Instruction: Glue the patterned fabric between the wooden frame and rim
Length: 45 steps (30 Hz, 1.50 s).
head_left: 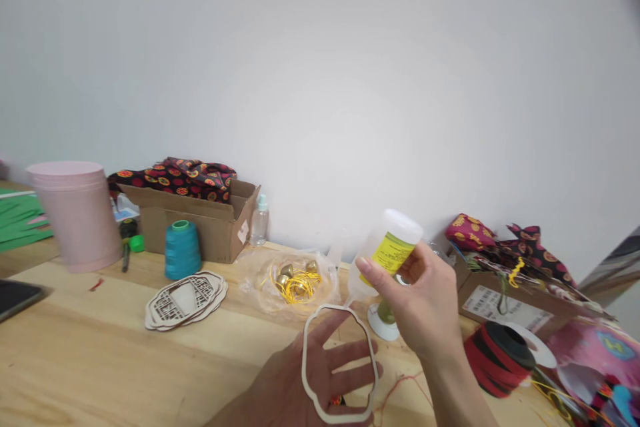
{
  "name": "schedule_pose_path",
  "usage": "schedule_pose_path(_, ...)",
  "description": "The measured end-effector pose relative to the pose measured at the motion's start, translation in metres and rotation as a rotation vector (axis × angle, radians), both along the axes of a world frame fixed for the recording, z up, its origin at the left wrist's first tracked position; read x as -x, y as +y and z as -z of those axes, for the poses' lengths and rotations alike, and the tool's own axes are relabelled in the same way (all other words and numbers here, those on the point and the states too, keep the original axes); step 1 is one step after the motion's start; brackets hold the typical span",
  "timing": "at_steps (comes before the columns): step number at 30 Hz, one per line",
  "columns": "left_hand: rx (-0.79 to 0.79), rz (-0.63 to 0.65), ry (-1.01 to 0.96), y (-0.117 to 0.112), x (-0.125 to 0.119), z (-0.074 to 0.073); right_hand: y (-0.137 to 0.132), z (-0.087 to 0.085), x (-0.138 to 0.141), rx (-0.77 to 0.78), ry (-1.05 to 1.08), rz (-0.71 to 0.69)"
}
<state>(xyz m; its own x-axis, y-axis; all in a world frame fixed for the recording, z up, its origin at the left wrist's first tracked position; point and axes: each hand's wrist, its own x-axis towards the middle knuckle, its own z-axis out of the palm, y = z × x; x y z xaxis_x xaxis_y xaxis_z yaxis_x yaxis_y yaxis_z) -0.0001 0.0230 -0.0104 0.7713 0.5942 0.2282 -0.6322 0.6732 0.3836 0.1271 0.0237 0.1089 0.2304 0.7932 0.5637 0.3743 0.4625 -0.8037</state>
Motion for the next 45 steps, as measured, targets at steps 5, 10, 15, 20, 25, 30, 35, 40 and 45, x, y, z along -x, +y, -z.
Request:
schedule_pose_path(5, 0.004, -0.012, -0.005, -0.001, 0.000, -0.003, 0.000, 0.000, -0.001, -0.009, -0.022, 0.015)
schedule_pose_path(10, 0.014, -0.007, 0.042, -0.004, 0.004, -0.012, 0.001, 0.000, -0.003, -0.020, -0.033, 0.017)
schedule_pose_path(15, 0.026, -0.008, 0.069, -0.004, 0.006, -0.017, -0.001, 0.000, 0.000, -0.029, -0.014, 0.012)
schedule_pose_path(20, 0.030, -0.002, 0.075, -0.004, 0.005, -0.016, -0.003, -0.001, 0.004, -0.039, 0.012, -0.024)
schedule_pose_path(25, 0.026, -0.002, 0.070, -0.004, 0.005, -0.016, -0.003, -0.002, 0.002, -0.037, -0.015, -0.004)
schedule_pose_path(30, 0.020, 0.008, 0.073, -0.003, 0.005, -0.015, -0.003, -0.002, 0.002, -0.024, -0.003, -0.016)
schedule_pose_path(35, 0.021, 0.013, 0.050, -0.002, 0.003, -0.008, -0.003, -0.001, 0.005, -0.005, -0.050, -0.024)
schedule_pose_path(40, 0.021, 0.009, 0.007, 0.000, 0.000, 0.005, -0.005, 0.003, 0.011, -0.021, 0.012, -0.015)
schedule_pose_path(45, -0.011, 0.013, 0.009, 0.002, -0.001, 0.007, -0.007, 0.005, 0.016, -0.003, 0.056, -0.008)
